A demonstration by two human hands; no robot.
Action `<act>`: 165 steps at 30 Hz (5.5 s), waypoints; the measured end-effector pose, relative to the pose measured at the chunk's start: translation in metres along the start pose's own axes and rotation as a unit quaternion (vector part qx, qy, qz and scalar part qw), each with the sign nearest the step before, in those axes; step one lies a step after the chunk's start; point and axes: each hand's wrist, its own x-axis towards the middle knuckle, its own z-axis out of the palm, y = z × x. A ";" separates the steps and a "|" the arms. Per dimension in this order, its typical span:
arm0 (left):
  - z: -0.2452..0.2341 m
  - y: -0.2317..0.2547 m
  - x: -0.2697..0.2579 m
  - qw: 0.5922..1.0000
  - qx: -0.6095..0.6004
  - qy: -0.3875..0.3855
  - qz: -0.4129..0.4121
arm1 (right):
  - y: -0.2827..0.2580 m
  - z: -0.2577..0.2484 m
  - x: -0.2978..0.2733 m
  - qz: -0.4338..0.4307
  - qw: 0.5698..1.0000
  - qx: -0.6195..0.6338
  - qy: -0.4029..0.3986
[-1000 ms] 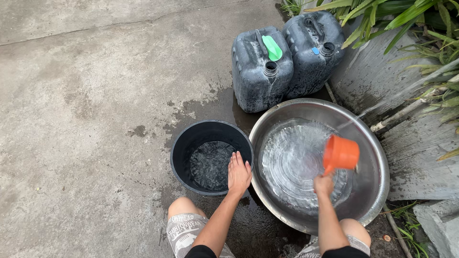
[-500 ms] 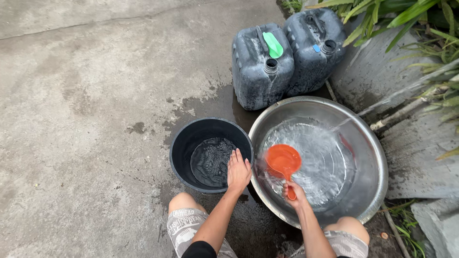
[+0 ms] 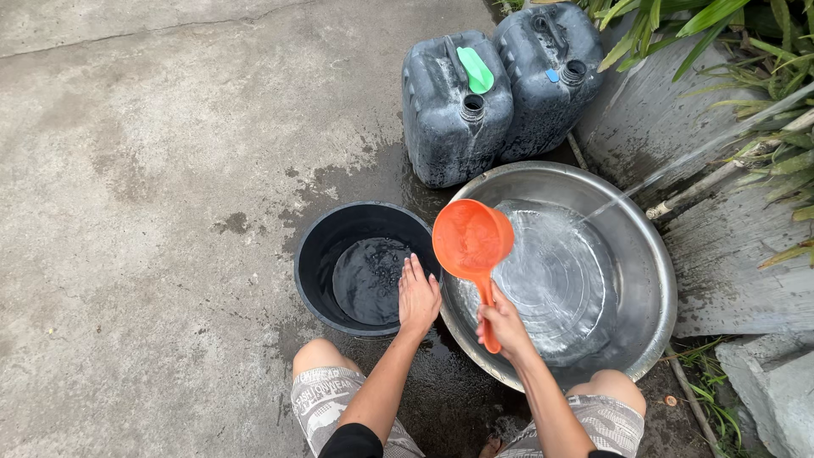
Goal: The person scoops water from a basin into a bucket using a plastic dipper, then carries the bucket through a garden to water several potted plants and a large leafy plant by hand with the dipper.
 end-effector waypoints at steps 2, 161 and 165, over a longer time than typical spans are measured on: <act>-0.003 0.002 -0.002 1.000 -0.005 0.006 0.000 | -0.009 0.020 -0.002 -0.023 0.998 -0.056 0.010; 0.007 -0.003 0.004 0.998 0.050 0.008 0.022 | 0.133 -0.141 0.088 0.026 0.908 -0.263 0.324; 0.008 -0.004 0.003 0.998 0.050 0.015 0.027 | 0.143 -0.053 0.075 0.138 0.956 -0.087 0.242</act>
